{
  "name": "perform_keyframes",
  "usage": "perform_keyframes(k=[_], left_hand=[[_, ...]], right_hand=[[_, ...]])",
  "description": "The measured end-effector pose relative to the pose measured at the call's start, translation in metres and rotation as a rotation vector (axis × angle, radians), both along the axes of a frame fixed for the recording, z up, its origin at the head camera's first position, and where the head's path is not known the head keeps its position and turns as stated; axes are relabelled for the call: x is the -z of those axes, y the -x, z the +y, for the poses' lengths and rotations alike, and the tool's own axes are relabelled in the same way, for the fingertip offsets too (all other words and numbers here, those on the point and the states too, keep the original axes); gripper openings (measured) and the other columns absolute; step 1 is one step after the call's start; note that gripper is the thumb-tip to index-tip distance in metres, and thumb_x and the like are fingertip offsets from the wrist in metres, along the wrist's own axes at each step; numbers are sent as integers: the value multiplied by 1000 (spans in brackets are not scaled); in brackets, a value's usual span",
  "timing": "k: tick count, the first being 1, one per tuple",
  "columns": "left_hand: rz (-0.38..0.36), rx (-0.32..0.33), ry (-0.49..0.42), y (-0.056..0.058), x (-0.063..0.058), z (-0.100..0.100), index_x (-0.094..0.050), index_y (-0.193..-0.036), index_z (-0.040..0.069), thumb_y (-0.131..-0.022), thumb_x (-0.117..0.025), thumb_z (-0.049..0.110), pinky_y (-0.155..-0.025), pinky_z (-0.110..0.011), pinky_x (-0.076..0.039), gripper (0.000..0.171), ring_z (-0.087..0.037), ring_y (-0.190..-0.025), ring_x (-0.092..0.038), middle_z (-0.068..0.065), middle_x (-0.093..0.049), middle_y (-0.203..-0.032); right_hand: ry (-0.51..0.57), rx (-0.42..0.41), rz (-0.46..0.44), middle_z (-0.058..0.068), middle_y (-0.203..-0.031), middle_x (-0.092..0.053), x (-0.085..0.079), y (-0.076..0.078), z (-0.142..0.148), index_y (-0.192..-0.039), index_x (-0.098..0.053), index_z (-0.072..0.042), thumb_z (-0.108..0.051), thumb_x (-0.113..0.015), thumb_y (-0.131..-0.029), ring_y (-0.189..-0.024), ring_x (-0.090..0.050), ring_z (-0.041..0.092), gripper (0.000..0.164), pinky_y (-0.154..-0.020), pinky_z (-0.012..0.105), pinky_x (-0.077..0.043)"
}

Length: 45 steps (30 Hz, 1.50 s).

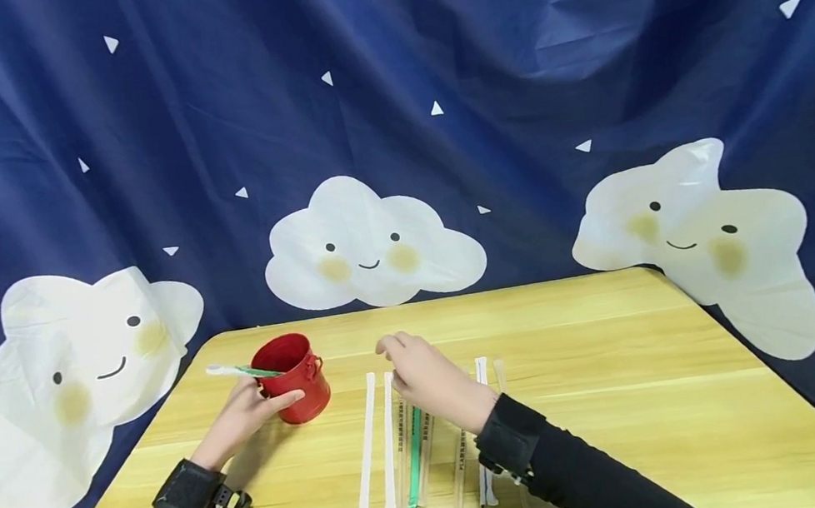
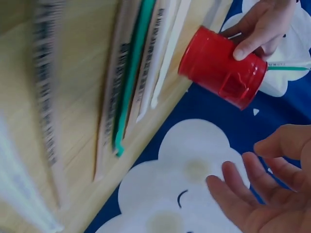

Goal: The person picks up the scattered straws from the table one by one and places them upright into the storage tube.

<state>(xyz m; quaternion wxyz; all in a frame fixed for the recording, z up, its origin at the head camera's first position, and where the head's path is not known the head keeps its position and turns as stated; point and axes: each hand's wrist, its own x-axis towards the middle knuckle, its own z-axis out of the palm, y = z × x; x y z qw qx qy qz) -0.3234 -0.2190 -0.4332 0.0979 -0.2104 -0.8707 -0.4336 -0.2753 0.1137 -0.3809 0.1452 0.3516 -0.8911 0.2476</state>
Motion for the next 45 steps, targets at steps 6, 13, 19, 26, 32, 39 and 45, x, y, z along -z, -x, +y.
perform_keyframes(k=[6,13,19,26,32,39,45], left_hand=[[-12,-13,-4,-2,2,-1,-59,-136,0,-82,-86,21,-101,-49,-49,64,-29,-120,-58,-15,-66,-129],[-34,-19,-13,0,3,0,-58,-137,2,-83,-86,25,-103,-54,-46,66,-30,-122,-57,-14,-65,-130],[-9,-41,14,1,1,-2,-58,-136,-2,-82,-87,22,-102,-53,-47,65,-32,-120,-58,-17,-66,-129],[-15,-44,5,2,2,-1,-54,-138,-4,-81,-87,19,-102,-55,-47,70,-35,-120,-58,-21,-64,-130],[-52,-42,-26,2,4,-1,-53,-140,-2,-81,-87,21,-105,-56,-46,72,-35,-122,-57,-20,-63,-132],[-31,-58,2,3,3,0,-54,-138,-3,-81,-87,22,-104,-56,-47,71,-35,-120,-59,-19,-65,-130],[-56,-52,-28,1,2,-1,-53,-140,-3,-81,-87,21,-104,-56,-46,73,-36,-122,-58,-20,-63,-132]], right_hand=[[-49,70,-3,13,-111,-64,10,-14,29,-125,-57,1,10,-62,-90,-102,-65,27,36,-83,35,-56],[-98,224,-62,16,-108,-65,27,-29,66,-118,-60,3,8,-68,-86,-98,-66,31,34,-82,41,-57],[-142,393,-78,28,-109,-64,41,-38,88,-118,-59,15,1,-69,-82,-96,-65,40,40,-87,53,-55],[-154,479,-208,26,-102,-61,46,-41,95,-121,-58,18,-3,-73,-83,-83,-62,29,46,-74,44,-57],[-133,509,-284,14,-85,-54,49,-40,97,-102,-61,13,0,-71,-82,-74,-52,23,26,-65,39,-53],[-105,512,-333,6,-70,-49,47,-40,100,-87,-57,5,4,-70,-76,-61,-46,18,17,-53,30,-43],[-117,522,-400,2,-58,-48,43,-43,100,-67,-50,-9,1,-69,-76,-47,-45,13,23,-46,23,-35]])
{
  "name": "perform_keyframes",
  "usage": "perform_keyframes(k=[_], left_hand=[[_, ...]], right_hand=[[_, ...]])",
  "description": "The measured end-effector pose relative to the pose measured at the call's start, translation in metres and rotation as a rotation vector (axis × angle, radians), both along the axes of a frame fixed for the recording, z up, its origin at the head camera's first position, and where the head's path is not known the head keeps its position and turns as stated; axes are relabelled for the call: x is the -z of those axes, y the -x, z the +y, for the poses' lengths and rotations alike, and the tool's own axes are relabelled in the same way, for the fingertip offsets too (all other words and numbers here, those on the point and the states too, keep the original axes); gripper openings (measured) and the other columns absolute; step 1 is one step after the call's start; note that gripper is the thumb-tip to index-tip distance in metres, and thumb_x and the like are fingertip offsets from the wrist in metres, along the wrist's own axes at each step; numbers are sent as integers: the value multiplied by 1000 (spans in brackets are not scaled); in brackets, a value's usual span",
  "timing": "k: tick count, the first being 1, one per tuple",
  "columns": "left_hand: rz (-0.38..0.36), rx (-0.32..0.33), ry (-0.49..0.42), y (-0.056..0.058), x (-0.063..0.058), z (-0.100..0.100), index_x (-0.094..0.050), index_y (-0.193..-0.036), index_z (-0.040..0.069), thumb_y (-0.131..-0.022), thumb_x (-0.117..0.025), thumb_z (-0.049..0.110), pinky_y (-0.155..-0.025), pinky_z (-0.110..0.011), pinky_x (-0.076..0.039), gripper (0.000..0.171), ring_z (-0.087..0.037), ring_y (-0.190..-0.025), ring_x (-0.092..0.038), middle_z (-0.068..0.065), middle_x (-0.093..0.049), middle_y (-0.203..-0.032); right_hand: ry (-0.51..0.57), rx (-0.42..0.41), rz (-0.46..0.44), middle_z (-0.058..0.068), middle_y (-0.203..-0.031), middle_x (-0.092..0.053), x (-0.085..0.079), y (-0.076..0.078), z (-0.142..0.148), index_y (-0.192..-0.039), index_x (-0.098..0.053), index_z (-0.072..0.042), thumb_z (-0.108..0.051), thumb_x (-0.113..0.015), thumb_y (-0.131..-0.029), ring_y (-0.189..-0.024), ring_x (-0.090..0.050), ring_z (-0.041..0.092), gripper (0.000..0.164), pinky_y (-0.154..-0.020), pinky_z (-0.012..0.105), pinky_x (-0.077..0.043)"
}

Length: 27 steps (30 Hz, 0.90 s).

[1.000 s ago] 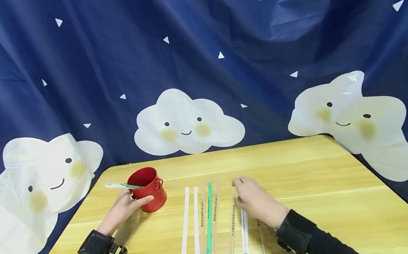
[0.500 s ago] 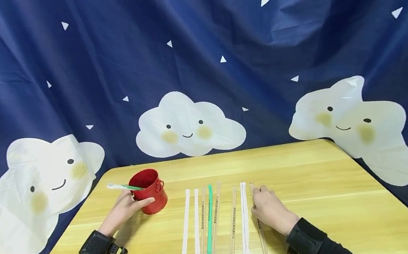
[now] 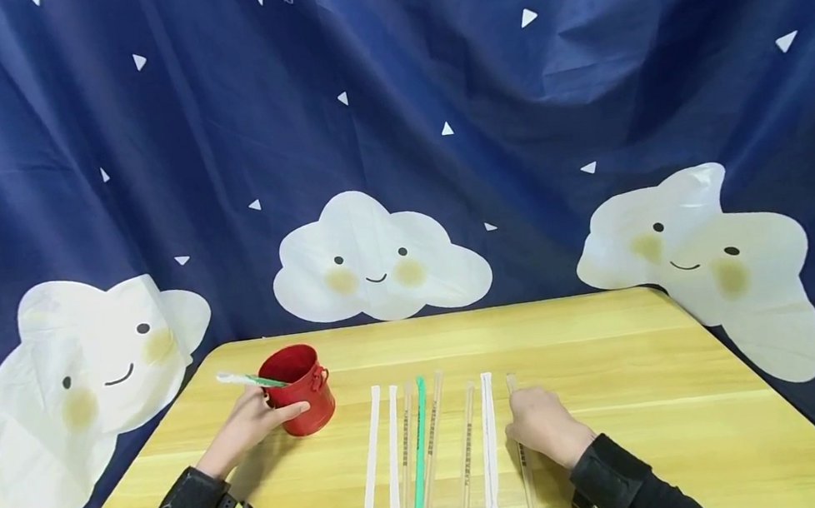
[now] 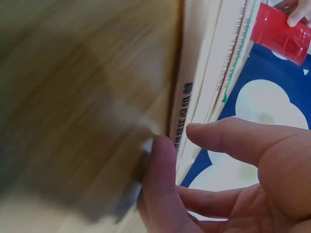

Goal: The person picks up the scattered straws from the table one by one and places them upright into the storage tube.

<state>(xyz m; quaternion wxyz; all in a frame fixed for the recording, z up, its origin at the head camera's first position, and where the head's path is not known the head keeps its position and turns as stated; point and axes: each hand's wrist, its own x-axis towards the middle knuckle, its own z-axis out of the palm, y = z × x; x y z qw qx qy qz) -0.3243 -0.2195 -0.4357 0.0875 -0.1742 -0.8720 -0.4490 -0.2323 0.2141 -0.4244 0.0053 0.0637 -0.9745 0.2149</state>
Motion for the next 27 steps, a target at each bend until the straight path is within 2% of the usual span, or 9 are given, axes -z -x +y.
perform_keyframes(k=[4,9,13,20,27], left_hand=[[-14,1,-21,-1,2,0,-53,-140,-2,-81,-87,21,-105,-55,-45,72,-34,-123,-57,-18,-64,-132],[-9,2,-22,0,1,0,-55,-139,-1,-81,-88,22,-105,-54,-45,71,-32,-122,-58,-17,-65,-131],[-9,13,-33,1,0,0,-53,-140,-2,-81,-87,21,-105,-55,-45,71,-33,-123,-57,-19,-63,-133],[27,15,6,4,-1,0,-54,-139,-2,-81,-88,21,-104,-56,-45,72,-35,-123,-56,-20,-63,-132],[-11,-14,6,1,-2,0,-55,-139,0,-80,-89,24,-105,-54,-44,73,-33,-123,-57,-17,-64,-132]], right_hand=[[-16,-5,-48,4,-58,-51,-1,0,-1,-68,-50,-8,2,-66,-76,-44,-50,14,20,-46,25,-40],[-31,-26,-39,5,-64,-50,-2,5,-2,-73,-53,-5,8,-66,-74,-46,-53,16,18,-48,26,-43],[-55,-27,-54,7,-68,-53,-4,8,0,-76,-53,-5,9,-65,-75,-43,-55,15,19,-44,25,-43],[32,-2,-136,10,-73,-50,-11,12,5,-78,-48,-5,8,-66,-71,-44,-59,19,23,-42,26,-48],[95,33,-240,11,-79,-49,-15,13,7,-83,-46,-3,6,-67,-73,-48,-60,21,24,-44,28,-53]])
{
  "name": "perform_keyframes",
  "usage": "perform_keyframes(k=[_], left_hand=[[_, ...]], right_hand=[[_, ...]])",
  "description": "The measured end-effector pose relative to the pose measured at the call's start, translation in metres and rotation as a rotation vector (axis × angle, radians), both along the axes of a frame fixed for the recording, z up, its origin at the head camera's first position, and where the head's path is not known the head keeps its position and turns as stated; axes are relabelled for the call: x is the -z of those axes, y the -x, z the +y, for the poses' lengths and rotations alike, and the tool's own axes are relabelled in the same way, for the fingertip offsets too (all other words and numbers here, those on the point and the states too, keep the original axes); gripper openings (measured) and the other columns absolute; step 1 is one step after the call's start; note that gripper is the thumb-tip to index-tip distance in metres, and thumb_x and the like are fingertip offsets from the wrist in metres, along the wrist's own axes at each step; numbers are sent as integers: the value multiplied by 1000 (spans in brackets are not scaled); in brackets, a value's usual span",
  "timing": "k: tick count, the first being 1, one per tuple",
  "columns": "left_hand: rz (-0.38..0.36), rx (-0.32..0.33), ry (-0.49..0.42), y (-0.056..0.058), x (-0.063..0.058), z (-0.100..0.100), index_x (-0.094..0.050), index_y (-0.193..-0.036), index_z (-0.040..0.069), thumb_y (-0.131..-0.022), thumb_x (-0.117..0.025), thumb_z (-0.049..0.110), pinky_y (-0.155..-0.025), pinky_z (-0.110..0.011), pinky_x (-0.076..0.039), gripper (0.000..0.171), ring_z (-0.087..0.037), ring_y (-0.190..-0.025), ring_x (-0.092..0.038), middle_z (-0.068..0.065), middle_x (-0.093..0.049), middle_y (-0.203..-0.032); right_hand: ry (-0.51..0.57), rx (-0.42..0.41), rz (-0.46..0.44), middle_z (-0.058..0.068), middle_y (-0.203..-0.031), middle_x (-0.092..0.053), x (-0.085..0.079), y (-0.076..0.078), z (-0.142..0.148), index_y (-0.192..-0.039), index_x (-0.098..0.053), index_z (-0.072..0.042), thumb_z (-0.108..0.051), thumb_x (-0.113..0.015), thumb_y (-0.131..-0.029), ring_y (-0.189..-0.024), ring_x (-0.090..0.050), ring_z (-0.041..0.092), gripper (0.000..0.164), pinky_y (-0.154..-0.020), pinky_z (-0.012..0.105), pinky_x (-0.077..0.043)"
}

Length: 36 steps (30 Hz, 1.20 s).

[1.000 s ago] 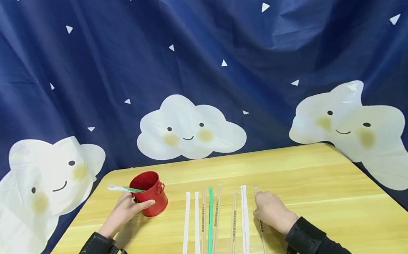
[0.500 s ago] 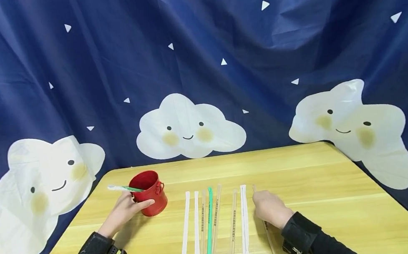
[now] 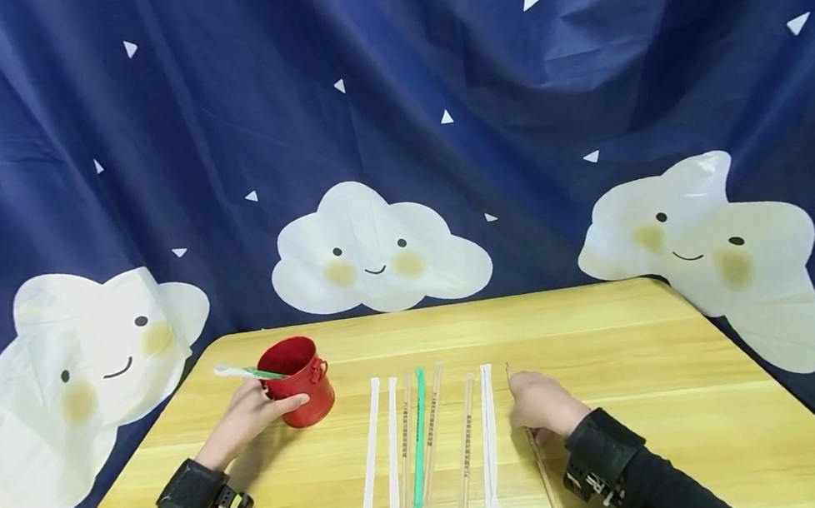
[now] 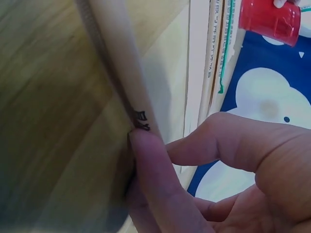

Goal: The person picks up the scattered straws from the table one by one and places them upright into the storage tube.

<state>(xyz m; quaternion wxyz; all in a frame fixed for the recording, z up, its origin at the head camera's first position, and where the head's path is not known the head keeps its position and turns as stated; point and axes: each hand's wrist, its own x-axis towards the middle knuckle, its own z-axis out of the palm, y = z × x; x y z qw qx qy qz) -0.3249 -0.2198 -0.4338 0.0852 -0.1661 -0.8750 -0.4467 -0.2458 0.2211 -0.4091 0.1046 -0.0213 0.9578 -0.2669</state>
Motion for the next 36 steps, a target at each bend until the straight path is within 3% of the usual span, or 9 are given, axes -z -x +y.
perform_keyframes(k=[9,14,17,21,24,29,36], left_hand=[[16,15,-15,-2,-1,1,-55,-140,1,-81,-88,22,-105,-56,-45,71,-33,-123,-57,-17,-64,-132],[24,24,-12,1,0,0,-53,-141,0,-81,-87,19,-104,-56,-45,71,-33,-122,-57,-18,-64,-133],[25,37,-11,2,0,-1,-53,-141,0,-81,-88,19,-104,-56,-46,72,-33,-122,-58,-18,-64,-133],[8,41,-6,2,-1,-1,-54,-141,1,-80,-89,22,-104,-57,-46,73,-34,-122,-58,-18,-63,-133],[1,39,1,2,-1,-1,-53,-141,1,-79,-89,22,-104,-57,-46,74,-34,-122,-57,-18,-63,-134],[10,30,14,3,-1,-2,-54,-140,0,-80,-88,22,-105,-56,-45,73,-34,-122,-58,-18,-64,-133],[25,20,30,4,-1,-1,-55,-139,-1,-79,-89,21,-105,-56,-45,72,-34,-121,-58,-18,-65,-131]], right_hand=[[162,17,-25,14,-81,-50,1,3,5,-87,-47,0,9,-65,-75,-50,-59,22,23,-46,31,-55],[234,46,-31,10,-74,-54,-2,7,4,-76,-51,-3,11,-63,-79,-51,-58,19,18,-51,33,-58],[275,55,-18,6,-70,-48,-4,10,2,-72,-46,-6,11,-60,-80,-51,-54,17,23,-53,34,-59],[325,69,10,9,-83,-47,-6,11,0,-89,-47,0,10,-58,-81,-60,-54,19,17,-56,36,-60],[337,70,41,14,-98,-49,-8,11,-4,-109,-49,6,8,-61,-82,-68,-58,22,30,-57,36,-60],[321,36,140,17,-106,-53,-16,14,-11,-116,-50,7,6,-66,-81,-64,-57,21,38,-54,37,-59],[237,-33,453,16,-104,-63,-26,15,-17,-114,-54,4,1,-64,-79,-76,-63,19,37,-63,29,-52]])
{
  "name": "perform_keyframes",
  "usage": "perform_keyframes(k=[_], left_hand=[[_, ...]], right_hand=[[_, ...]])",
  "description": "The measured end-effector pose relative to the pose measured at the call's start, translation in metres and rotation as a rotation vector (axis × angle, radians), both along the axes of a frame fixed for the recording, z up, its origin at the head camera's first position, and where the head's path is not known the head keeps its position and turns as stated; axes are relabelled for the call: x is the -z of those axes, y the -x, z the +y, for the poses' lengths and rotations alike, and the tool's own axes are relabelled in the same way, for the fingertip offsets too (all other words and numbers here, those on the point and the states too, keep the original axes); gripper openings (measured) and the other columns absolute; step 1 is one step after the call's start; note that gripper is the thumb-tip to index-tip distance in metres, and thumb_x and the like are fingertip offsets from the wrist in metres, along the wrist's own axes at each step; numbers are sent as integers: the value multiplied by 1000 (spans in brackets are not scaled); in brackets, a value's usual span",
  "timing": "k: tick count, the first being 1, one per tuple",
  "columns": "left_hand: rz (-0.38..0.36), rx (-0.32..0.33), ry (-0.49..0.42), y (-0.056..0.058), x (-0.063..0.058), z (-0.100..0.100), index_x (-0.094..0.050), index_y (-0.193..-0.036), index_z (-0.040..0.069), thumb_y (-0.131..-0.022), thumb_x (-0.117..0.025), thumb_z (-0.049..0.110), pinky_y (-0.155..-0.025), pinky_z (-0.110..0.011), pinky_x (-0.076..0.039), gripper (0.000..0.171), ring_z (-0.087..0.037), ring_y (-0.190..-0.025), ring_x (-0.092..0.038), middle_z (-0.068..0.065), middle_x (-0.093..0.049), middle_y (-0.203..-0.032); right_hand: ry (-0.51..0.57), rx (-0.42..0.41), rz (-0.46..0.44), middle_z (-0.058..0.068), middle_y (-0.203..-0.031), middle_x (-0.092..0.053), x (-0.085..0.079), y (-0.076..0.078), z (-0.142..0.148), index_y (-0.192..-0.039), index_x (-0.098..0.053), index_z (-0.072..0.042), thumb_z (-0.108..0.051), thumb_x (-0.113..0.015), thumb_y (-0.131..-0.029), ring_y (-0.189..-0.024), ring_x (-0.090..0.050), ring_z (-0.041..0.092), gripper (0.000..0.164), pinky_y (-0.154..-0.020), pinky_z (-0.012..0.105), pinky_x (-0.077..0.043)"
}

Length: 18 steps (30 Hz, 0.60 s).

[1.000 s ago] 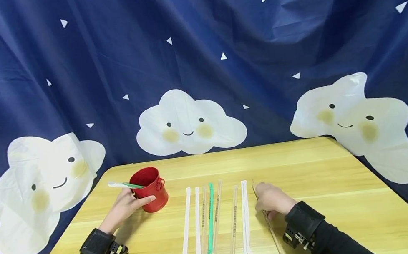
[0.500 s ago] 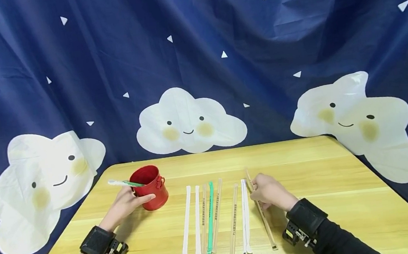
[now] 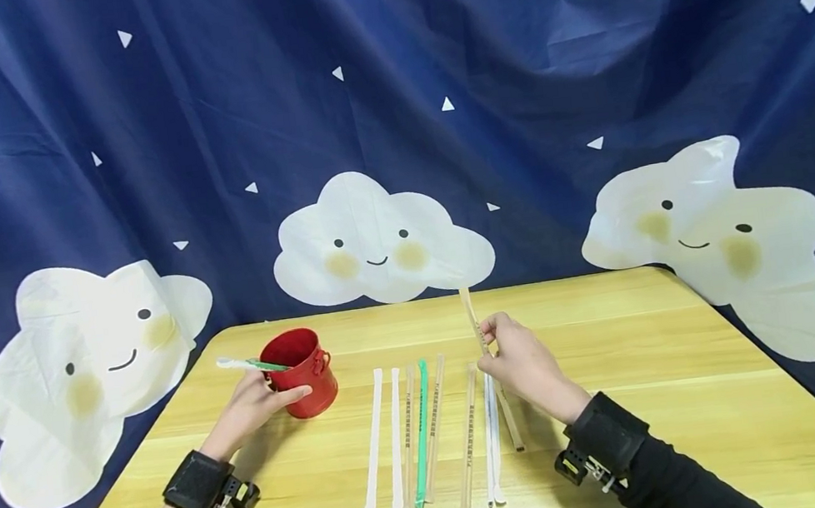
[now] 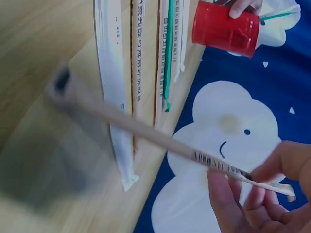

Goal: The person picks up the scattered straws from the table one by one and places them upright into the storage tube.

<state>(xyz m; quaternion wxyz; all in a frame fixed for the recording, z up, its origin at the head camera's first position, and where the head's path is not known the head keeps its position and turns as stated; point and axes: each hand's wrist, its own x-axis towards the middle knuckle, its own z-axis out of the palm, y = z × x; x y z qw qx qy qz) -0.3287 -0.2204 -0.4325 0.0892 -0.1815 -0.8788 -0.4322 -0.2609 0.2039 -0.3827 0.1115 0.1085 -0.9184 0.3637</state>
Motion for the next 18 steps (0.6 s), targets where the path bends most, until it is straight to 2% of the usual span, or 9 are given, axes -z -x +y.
perform_keyframes(k=[7,11,18], left_hand=[[6,-1,-1,-1,-2,1,-54,-139,-2,-79,-89,19,-104,-57,-45,72,-36,-121,-58,-19,-64,-131],[6,-7,9,-2,-1,1,-55,-139,-2,-79,-89,20,-105,-57,-45,73,-35,-122,-58,-19,-64,-131],[2,0,-3,-1,0,1,-55,-139,-2,-79,-89,20,-105,-56,-45,73,-35,-122,-58,-18,-64,-132]], right_hand=[[-25,24,196,12,-101,-66,-4,-3,-9,-111,-59,-1,-2,-62,-84,-76,-62,17,27,-57,26,-48],[-32,21,252,8,-100,-66,-4,-5,-14,-112,-60,-4,-2,-61,-87,-80,-65,19,25,-59,28,-49],[-1,-10,358,3,-101,-65,-5,-2,-23,-111,-61,-9,-2,-63,-90,-81,-65,14,22,-64,30,-51]])
